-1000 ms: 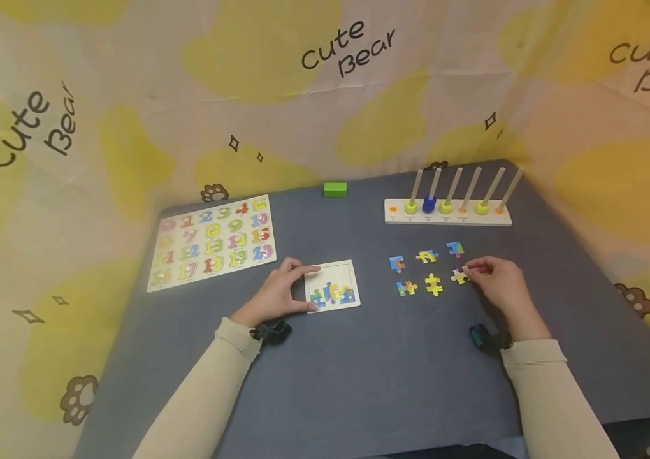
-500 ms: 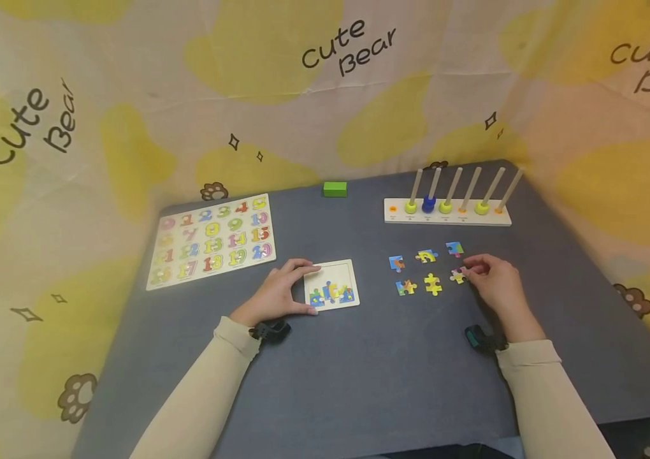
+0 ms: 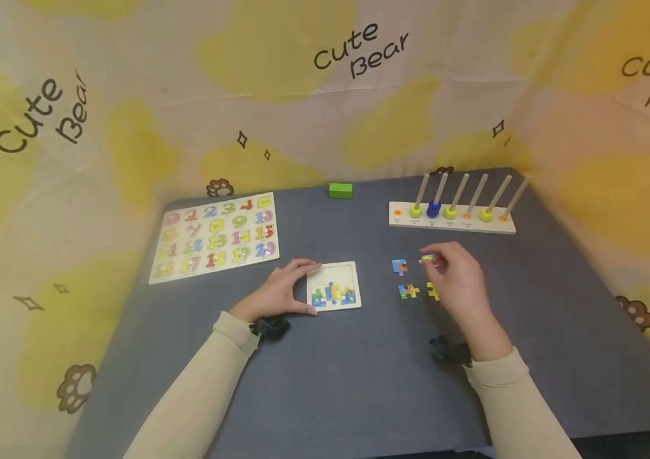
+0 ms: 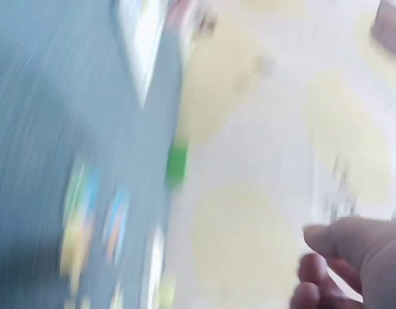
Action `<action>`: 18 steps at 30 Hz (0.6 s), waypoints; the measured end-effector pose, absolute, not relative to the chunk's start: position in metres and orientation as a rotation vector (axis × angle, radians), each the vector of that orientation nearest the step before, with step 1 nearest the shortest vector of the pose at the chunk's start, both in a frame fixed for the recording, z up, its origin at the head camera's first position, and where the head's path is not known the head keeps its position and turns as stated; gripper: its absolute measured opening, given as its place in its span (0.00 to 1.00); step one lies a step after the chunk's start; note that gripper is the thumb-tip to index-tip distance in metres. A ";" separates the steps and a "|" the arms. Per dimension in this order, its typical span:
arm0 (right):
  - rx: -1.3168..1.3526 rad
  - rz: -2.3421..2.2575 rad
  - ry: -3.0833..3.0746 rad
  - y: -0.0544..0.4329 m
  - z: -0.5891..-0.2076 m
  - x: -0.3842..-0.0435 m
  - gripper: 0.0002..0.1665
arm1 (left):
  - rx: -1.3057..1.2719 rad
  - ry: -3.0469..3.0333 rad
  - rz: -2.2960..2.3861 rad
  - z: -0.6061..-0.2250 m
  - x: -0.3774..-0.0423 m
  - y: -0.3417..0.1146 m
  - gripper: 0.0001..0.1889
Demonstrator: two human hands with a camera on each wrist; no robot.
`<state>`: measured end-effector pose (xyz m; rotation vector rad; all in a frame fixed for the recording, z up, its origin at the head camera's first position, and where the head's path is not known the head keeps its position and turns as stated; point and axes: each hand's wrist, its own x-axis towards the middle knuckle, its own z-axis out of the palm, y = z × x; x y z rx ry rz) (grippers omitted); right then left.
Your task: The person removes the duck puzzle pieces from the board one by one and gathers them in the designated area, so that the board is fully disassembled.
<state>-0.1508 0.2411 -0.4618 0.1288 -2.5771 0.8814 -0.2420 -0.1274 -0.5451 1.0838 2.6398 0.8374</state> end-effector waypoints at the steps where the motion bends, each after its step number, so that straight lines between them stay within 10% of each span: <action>1: 0.213 0.915 -2.585 0.226 -0.459 -0.151 0.08 | 1.082 2.624 0.838 -0.545 -0.243 -0.128 0.55; 18: 0.765 0.975 -3.054 0.091 -0.507 -0.190 0.16 | 1.116 2.567 0.861 -0.541 -0.246 -0.136 0.54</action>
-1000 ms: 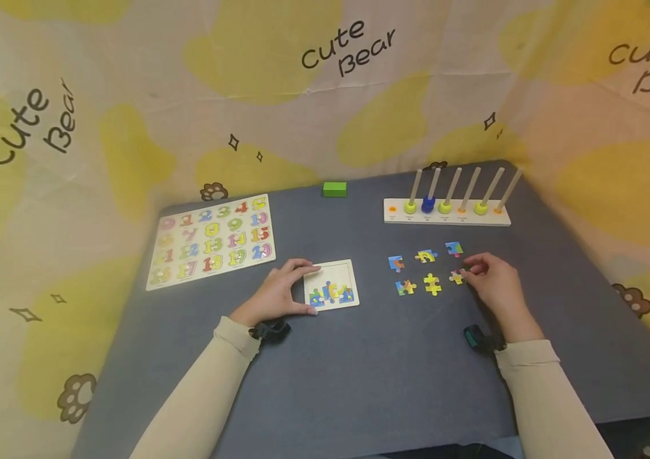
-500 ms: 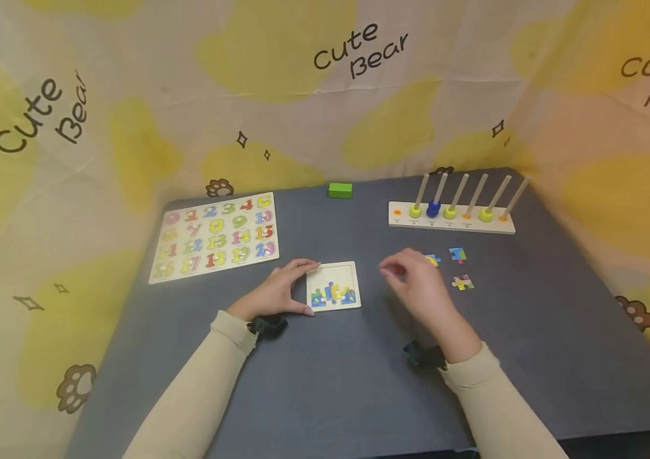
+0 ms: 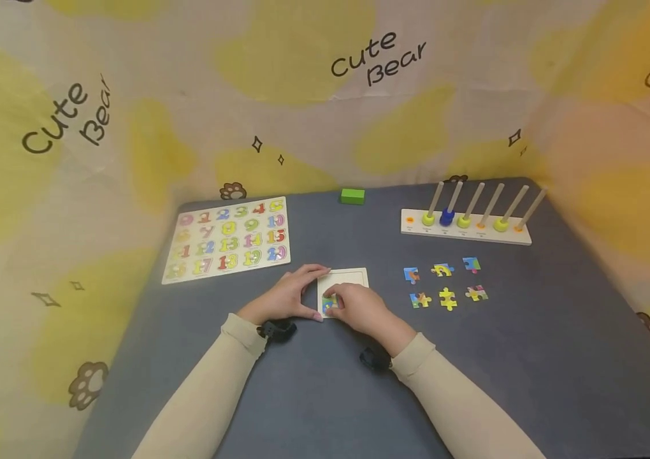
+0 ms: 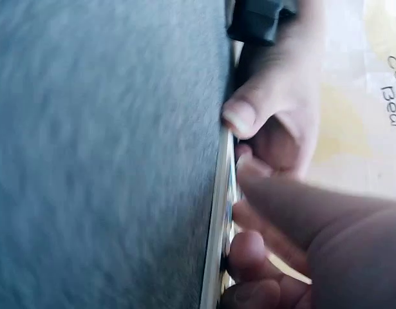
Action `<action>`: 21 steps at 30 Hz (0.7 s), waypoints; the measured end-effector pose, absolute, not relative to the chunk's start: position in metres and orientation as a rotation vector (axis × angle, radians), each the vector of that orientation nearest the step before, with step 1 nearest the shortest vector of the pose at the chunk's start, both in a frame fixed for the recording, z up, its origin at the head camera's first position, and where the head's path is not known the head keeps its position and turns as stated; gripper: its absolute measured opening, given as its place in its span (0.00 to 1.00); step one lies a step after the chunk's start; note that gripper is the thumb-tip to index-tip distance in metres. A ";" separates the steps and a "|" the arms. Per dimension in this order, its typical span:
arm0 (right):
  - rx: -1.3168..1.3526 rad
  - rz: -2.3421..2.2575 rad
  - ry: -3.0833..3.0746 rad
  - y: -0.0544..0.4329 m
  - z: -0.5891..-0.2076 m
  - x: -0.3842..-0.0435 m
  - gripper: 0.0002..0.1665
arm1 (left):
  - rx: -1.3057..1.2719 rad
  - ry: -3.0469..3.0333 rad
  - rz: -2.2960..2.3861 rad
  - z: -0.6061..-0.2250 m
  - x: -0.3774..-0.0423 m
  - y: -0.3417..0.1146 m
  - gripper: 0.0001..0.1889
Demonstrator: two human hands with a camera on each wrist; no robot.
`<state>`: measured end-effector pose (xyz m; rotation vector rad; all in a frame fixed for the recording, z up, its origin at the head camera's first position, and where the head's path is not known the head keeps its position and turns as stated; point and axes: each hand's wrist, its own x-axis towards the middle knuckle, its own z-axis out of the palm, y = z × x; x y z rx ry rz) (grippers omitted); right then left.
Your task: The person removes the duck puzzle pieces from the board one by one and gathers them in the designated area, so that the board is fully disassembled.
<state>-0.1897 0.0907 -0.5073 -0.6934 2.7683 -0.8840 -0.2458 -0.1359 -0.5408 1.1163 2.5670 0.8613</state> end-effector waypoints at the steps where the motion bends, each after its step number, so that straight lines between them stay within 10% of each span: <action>1: -0.678 -0.872 2.773 0.092 -0.509 -0.188 0.16 | 1.118 2.566 0.864 -0.542 -0.245 -0.134 0.54; 21: -0.577 -0.844 2.853 0.089 -0.516 -0.182 0.13 | 1.098 2.579 0.836 -0.540 -0.243 -0.131 0.53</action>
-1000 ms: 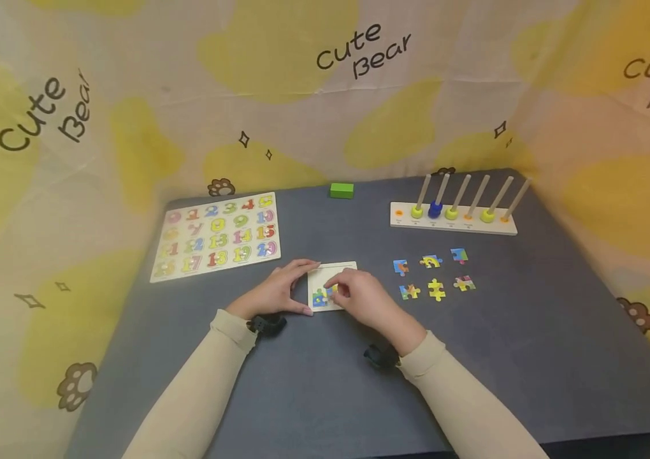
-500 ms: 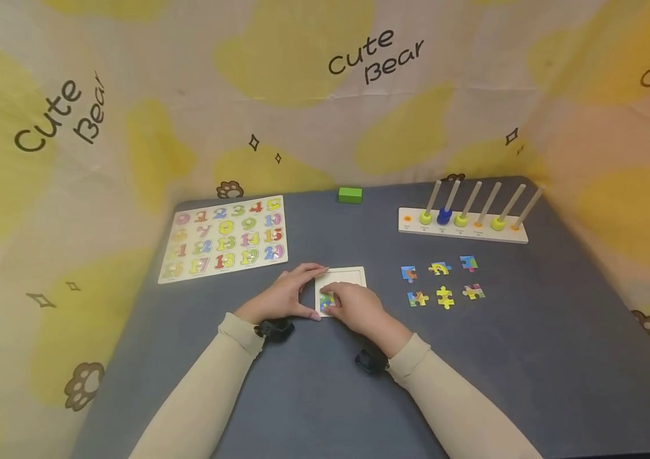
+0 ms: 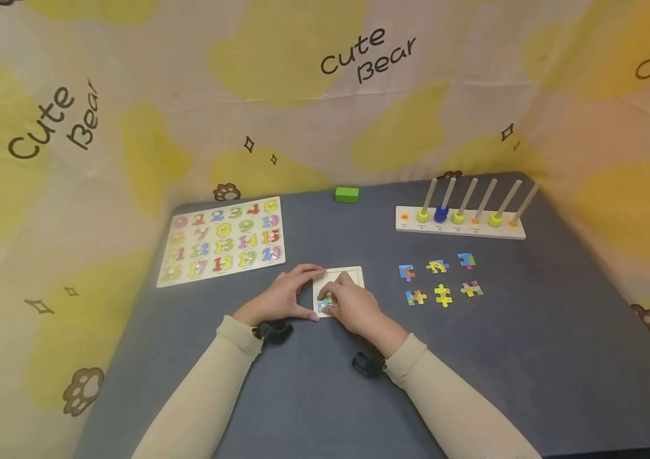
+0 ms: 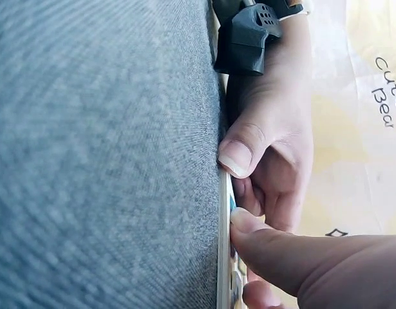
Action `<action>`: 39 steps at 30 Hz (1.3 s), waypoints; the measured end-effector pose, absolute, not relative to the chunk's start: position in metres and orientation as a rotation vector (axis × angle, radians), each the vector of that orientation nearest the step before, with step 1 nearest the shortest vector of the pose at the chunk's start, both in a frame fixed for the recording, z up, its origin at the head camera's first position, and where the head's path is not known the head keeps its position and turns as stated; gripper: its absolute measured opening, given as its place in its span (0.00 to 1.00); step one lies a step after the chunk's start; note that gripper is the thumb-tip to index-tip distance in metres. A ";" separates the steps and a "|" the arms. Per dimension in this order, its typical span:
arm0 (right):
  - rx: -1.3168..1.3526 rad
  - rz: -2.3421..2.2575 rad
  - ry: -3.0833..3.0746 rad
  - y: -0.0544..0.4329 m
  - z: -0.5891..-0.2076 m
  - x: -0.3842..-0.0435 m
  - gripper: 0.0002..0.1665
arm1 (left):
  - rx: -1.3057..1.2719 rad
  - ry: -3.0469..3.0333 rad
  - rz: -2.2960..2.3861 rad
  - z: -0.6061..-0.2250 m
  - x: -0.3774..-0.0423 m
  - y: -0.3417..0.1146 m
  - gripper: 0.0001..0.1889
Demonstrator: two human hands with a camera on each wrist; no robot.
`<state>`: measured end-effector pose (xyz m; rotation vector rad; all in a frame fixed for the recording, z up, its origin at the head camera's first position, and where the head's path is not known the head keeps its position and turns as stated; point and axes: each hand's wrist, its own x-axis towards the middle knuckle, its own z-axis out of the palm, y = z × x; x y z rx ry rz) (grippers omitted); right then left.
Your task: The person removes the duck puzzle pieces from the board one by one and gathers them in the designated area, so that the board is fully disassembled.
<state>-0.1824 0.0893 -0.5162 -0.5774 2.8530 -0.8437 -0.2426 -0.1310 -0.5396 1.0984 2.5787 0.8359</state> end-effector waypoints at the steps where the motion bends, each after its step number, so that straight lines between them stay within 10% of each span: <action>1: -0.577 -0.858 2.849 0.089 -0.516 -0.183 0.13 | 1.097 2.580 0.839 -0.540 -0.242 -0.131 0.53; 22: -0.601 -1.335 2.731 0.114 -0.477 -0.181 0.09 | 1.085 2.601 0.855 -0.541 -0.241 -0.129 0.52; 39: -0.264 -1.231 2.845 0.241 -0.475 -0.127 0.09 | 1.091 2.584 0.833 -0.539 -0.243 -0.130 0.51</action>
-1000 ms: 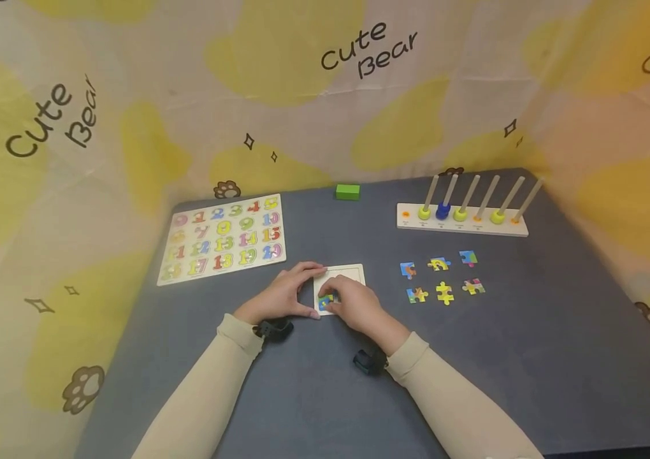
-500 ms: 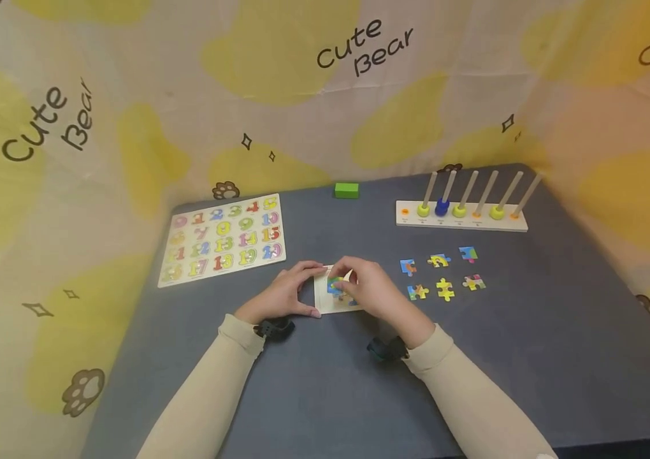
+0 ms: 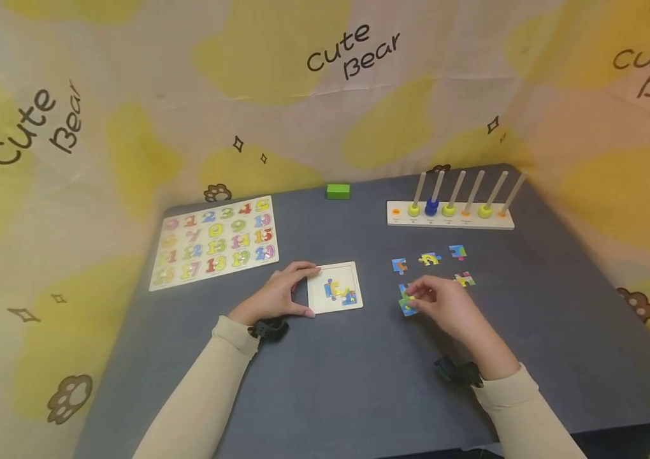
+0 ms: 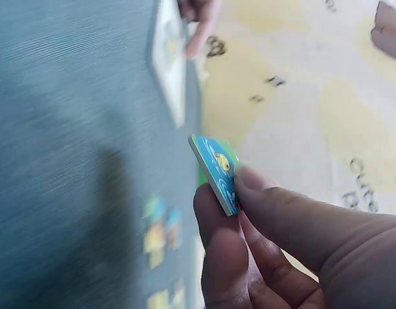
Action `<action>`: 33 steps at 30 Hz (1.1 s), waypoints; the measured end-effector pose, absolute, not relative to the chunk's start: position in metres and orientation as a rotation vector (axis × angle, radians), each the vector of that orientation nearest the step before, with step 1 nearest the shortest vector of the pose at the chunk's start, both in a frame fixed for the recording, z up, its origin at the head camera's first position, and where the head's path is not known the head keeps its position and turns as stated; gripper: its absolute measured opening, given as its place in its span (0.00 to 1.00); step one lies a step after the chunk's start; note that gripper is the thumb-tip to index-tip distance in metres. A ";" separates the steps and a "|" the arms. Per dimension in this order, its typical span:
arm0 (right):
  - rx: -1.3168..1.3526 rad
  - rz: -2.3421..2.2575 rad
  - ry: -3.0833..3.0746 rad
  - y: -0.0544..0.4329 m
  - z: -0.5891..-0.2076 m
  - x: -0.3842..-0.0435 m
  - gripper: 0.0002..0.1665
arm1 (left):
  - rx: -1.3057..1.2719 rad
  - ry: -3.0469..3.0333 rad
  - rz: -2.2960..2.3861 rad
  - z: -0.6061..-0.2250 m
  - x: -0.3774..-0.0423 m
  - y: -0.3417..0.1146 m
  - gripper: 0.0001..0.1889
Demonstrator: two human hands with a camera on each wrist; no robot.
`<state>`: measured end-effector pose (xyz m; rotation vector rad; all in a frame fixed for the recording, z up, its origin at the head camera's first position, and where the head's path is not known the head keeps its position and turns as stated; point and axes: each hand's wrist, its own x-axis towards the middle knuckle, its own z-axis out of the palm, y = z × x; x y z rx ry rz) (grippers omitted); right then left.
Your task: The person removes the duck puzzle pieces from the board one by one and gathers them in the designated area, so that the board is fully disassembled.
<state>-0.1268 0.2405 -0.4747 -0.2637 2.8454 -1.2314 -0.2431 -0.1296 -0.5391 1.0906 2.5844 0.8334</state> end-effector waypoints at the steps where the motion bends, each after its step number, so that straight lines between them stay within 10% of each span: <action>1: -0.234 -1.222 2.838 0.245 -0.478 -0.123 0.08 | 1.092 2.585 0.837 -0.539 -0.243 -0.130 0.51; 22: -0.048 -1.137 2.849 0.256 -0.508 -0.105 0.06 | 1.089 2.597 0.858 -0.540 -0.242 -0.128 0.53; 33: -0.121 -0.966 2.969 0.223 -0.496 -0.120 0.22 | 1.082 2.592 0.856 -0.540 -0.243 -0.130 0.55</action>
